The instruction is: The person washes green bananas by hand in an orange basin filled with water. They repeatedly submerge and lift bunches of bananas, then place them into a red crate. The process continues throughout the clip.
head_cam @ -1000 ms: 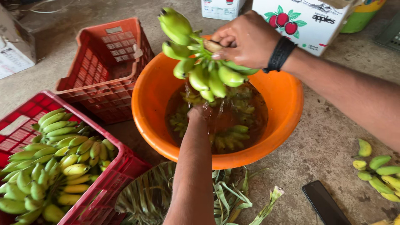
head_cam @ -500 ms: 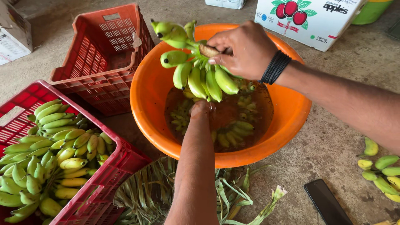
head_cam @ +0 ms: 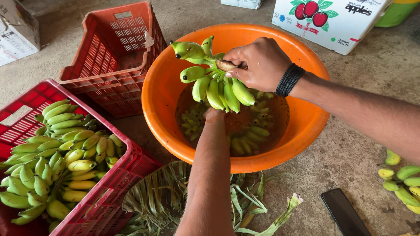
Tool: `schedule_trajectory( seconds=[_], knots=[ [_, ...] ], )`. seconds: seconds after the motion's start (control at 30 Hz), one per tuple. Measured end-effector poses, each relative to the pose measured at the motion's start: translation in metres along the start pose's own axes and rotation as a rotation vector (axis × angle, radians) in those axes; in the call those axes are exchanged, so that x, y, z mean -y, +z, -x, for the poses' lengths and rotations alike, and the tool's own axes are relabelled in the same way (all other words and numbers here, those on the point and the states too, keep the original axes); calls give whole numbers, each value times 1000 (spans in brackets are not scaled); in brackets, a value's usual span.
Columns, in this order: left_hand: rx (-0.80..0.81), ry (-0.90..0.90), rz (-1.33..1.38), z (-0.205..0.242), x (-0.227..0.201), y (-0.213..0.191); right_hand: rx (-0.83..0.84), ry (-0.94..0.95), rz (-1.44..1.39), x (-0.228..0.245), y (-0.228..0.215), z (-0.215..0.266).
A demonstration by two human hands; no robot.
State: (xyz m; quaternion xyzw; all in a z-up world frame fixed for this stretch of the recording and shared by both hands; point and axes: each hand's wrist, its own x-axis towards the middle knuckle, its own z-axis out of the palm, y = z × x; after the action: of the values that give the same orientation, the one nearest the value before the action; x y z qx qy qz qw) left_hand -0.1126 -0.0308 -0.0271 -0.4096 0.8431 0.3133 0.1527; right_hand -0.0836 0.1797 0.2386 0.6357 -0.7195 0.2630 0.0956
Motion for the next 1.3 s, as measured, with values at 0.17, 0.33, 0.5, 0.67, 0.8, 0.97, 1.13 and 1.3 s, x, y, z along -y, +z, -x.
schedule_trajectory(
  seconds=[0.17,0.33,0.5,0.67,0.8,0.97,1.13,1.3],
  knots=[
    [-11,-3,13,1,0,2,12,-21,45,-5,8,2],
    [-32,-15,42,4,13,10,35,36,143,-24,24,6],
    [34,-42,281,18,38,-5,47,225,154,-64,53,12],
    [100,36,1036,69,46,-39,60,418,-55,-106,84,12],
    [265,238,1357,113,37,-58,105,631,-188,-112,115,11],
    [-95,501,1371,133,44,-67,139,660,-396,-80,142,5],
    [-177,595,1381,139,83,-97,107,386,-511,-39,139,-1],
    [-345,732,1330,144,112,-155,60,286,-481,-10,130,-19]
  ],
)
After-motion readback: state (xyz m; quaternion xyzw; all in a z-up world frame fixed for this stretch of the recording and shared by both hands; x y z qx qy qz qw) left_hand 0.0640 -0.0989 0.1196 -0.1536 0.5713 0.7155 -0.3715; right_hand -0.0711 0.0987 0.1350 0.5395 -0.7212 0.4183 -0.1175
